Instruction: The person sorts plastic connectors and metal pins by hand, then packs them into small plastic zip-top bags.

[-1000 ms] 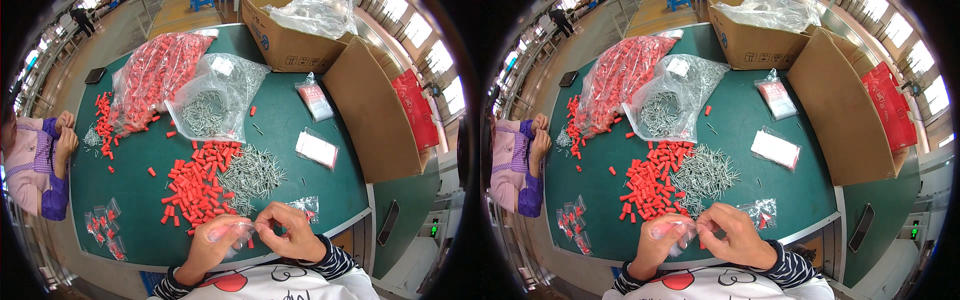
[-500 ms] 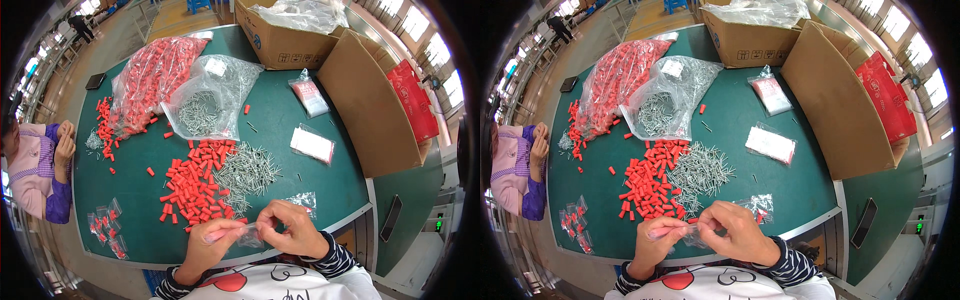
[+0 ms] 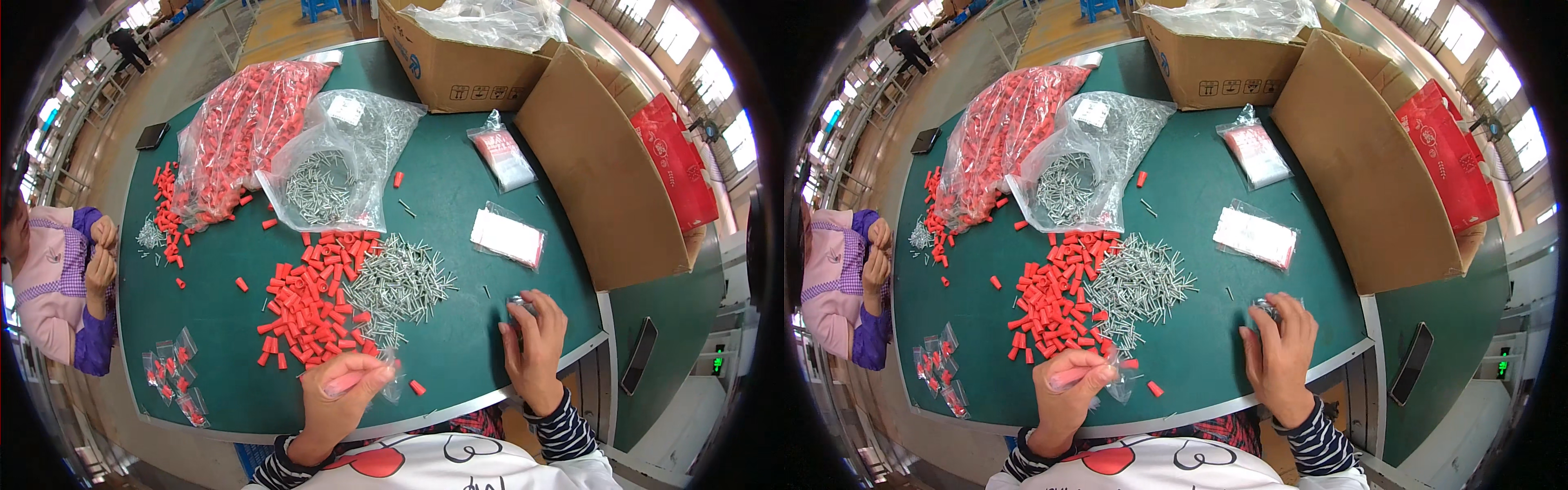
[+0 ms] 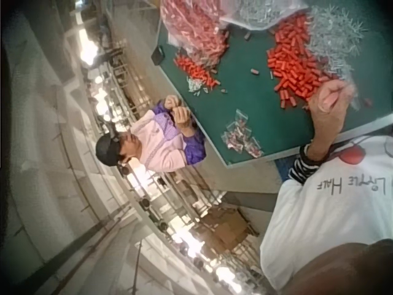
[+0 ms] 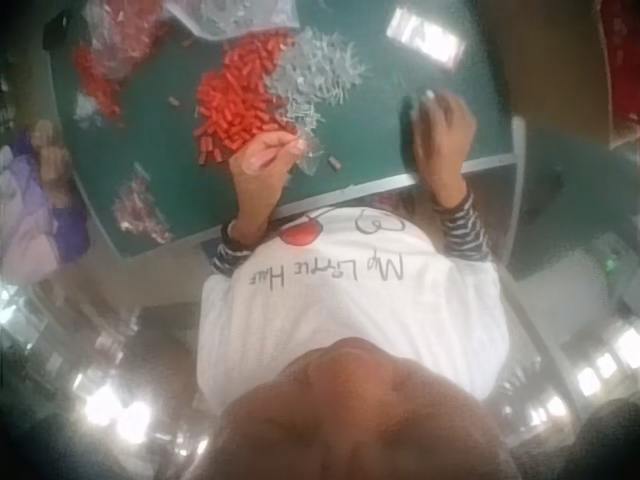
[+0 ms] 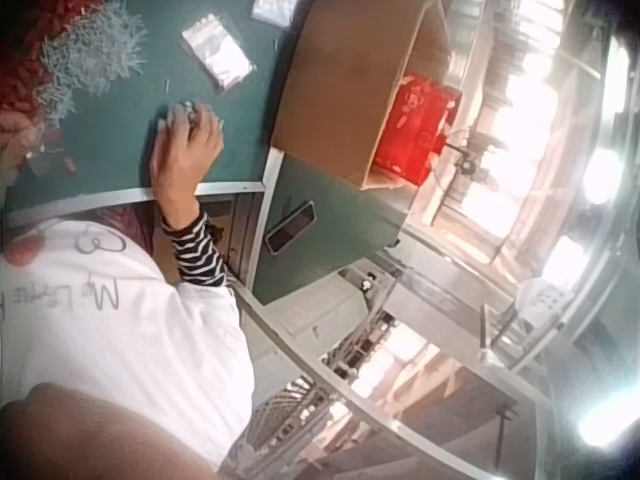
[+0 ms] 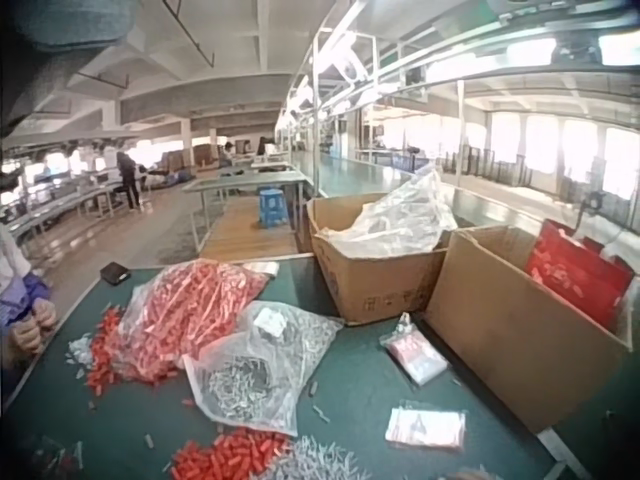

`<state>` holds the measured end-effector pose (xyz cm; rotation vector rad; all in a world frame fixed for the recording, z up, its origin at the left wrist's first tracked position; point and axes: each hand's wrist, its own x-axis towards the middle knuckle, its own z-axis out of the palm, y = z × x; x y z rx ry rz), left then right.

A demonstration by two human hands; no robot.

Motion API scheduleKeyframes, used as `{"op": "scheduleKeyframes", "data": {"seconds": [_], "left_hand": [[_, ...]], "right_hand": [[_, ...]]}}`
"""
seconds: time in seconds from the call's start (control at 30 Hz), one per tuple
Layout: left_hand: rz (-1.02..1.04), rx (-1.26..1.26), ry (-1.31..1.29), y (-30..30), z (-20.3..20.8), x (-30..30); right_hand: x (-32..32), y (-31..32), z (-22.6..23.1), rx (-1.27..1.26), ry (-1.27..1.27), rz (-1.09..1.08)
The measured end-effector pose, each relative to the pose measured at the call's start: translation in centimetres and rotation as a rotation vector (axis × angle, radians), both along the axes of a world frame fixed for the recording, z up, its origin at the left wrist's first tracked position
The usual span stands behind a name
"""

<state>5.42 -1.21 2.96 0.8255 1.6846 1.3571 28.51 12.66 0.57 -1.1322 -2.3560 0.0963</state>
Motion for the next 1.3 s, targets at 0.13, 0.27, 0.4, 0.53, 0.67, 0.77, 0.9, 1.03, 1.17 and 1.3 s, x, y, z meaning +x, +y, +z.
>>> {"op": "scheduleKeyframes", "data": {"seconds": [0.13, 0.27, 0.4, 0.53, 0.67, 0.77, 0.9, 1.03, 1.17, 1.3], "left_hand": [[-0.043, 0.085, 0.015, 0.3, -0.2, 0.5], [-0.138, 0.160, 0.043, 0.3, -0.2, 0.5], [-0.022, 0.076, -0.088, 0.6, 1.0, 0.6], [-0.158, 0.186, 0.073, 0.3, -0.5, -0.5], [-0.137, 0.229, 0.114, 0.2, -1.0, -1.0], [-0.080, 0.235, 0.087, 0.1, -1.1, -1.1], [-0.043, 0.260, 0.054, 0.0, -1.4, -1.2], [-0.035, 0.274, 0.175, 0.1, -1.4, -1.2], [-0.126, 0.310, 0.303, 0.4, -1.2, -1.2], [-0.211, 0.208, 0.218, 0.2, -0.5, -1.7]], "right_hand": [[-3.2, -1.9, 2.6, -0.674, 0.480, 0.361], [-6.5, -3.2, 3.2, -1.520, 0.775, 0.353], [-6.4, -2.8, 2.2, -1.449, 0.726, 0.389], [-6.8, -2.9, 2.5, -1.442, 0.711, 0.365], [-7.3, -3.3, 2.6, -1.347, 0.647, 0.376], [-7.7, -3.5, 2.8, -1.267, 0.615, 0.391], [-8.8, -3.7, 3.2, -0.917, 0.665, 0.339], [-8.4, -3.0, 3.8, -0.644, 0.499, 0.411], [-8.8, -2.8, 3.2, -0.733, 0.439, 0.494], [-8.6, -2.7, 2.7, -0.665, 0.459, 0.527]]}}
